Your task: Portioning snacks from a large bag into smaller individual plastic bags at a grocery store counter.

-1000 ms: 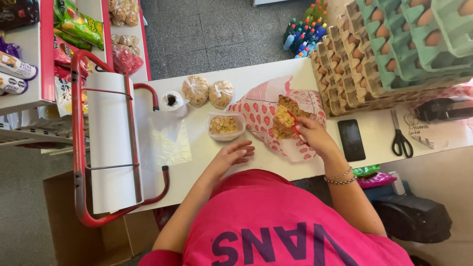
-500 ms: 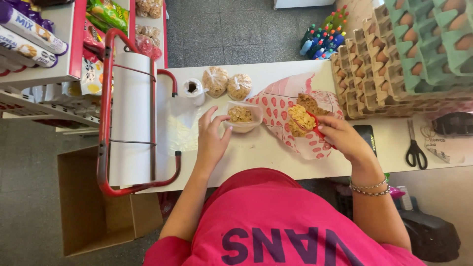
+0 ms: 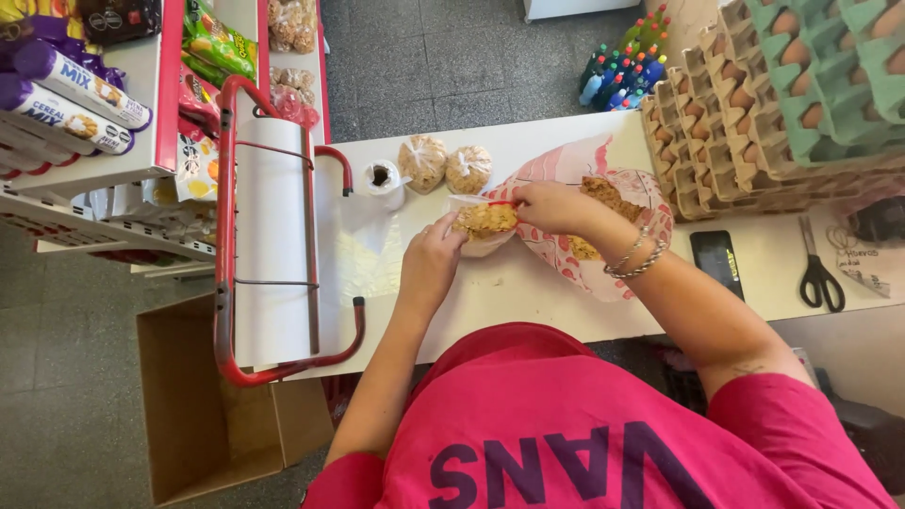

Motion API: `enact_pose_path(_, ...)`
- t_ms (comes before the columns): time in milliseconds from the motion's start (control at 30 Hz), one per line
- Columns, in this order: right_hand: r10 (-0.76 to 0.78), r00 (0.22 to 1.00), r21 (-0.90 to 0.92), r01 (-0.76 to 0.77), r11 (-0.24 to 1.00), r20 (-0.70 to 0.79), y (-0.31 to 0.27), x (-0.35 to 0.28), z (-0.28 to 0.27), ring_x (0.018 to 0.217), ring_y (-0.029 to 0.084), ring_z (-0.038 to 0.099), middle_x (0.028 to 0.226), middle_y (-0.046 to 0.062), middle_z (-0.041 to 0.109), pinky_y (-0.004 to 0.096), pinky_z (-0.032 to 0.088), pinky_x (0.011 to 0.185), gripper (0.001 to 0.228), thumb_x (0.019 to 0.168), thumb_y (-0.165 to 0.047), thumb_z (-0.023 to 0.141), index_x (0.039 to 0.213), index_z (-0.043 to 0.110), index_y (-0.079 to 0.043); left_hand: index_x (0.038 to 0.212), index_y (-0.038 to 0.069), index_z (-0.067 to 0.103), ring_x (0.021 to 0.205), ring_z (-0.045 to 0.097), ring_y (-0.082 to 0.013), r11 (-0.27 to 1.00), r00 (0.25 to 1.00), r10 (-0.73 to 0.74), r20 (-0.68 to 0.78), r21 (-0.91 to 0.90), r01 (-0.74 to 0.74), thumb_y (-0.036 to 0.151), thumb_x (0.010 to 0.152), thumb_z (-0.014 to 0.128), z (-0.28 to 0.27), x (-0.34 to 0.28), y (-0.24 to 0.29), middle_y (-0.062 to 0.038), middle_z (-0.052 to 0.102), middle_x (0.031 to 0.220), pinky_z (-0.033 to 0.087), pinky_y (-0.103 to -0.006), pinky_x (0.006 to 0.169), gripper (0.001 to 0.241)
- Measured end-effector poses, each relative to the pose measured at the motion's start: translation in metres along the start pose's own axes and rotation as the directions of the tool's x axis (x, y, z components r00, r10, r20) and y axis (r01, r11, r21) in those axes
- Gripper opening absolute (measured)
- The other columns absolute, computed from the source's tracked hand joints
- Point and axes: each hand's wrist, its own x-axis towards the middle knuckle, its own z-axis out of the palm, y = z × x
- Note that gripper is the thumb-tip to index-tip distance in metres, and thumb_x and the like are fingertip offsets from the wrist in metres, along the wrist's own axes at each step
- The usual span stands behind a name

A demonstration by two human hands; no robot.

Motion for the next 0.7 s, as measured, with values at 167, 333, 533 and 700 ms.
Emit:
enact_pose_path(167,-0.500,0.781,-0.700,0.115,0.705,-0.375,-0.013,0.026,0.064,0.068,0.021,0.069,0.080,0.003,0.063,0.032,0.051,0.047,0.017,0.078,-0.016,0.064,0.091,0.074,-0.013,0.091,0.019,0.072,0.096,0.070,-0.0270,0.999,0.999,0.042,-0.007,-0.026,-0.042,0.017,0.090,0.072,-0.002,0.005,-0.003,-0.006,0.068,0.126,0.052,-0.0385,0.078,0.002)
enact_pose_path(333,-0.655,0.635,-0.826,0.046,0.562,-0.409,-0.055,-0.021,0.042,0.081,0.030,0.062,0.090,0.012,0.057,0.036,0.049,0.049,0.020,0.080,-0.011,0.061,0.097,0.068,-0.004,0.093,0.019,0.077,0.114,0.068,-0.0303,0.996,0.998,0.040,0.058,-0.083,-0.035,0.015,0.088,0.074,-0.009,0.011,-0.008,-0.011,0.067,0.132,0.051,-0.0425,0.095,0.006)
enact_pose_path(533,-0.600,0.645,-0.817,-0.066,0.573,-0.472,-0.053,-0.115,-0.007,0.095,0.029,0.060,0.100,0.008,0.056,0.034,0.047,0.062,0.036,0.086,-0.013,0.055,0.120,0.064,-0.004,0.097,0.015,0.074,0.123,0.063,-0.0337,0.985,0.992,0.018,0.125,-0.173,0.004,0.008,0.083,0.077,-0.024,0.013,-0.007,-0.016,0.063,0.137,0.049,-0.0462,0.104,0.016)
enact_pose_path(700,-0.159,0.701,-0.564,-0.394,0.726,-0.695,0.006,-0.185,-0.001,0.087,0.021,0.070,0.108,0.003,0.063,0.027,0.055,0.075,0.039,0.088,-0.014,0.057,0.126,0.065,-0.009,0.116,0.020,0.074,0.117,0.066,-0.0232,0.978,0.994,0.027,-0.102,-0.204,-0.047,0.011,0.095,0.071,-0.058,0.012,0.020,-0.004,0.068,0.131,0.051,-0.0372,0.099,0.023)
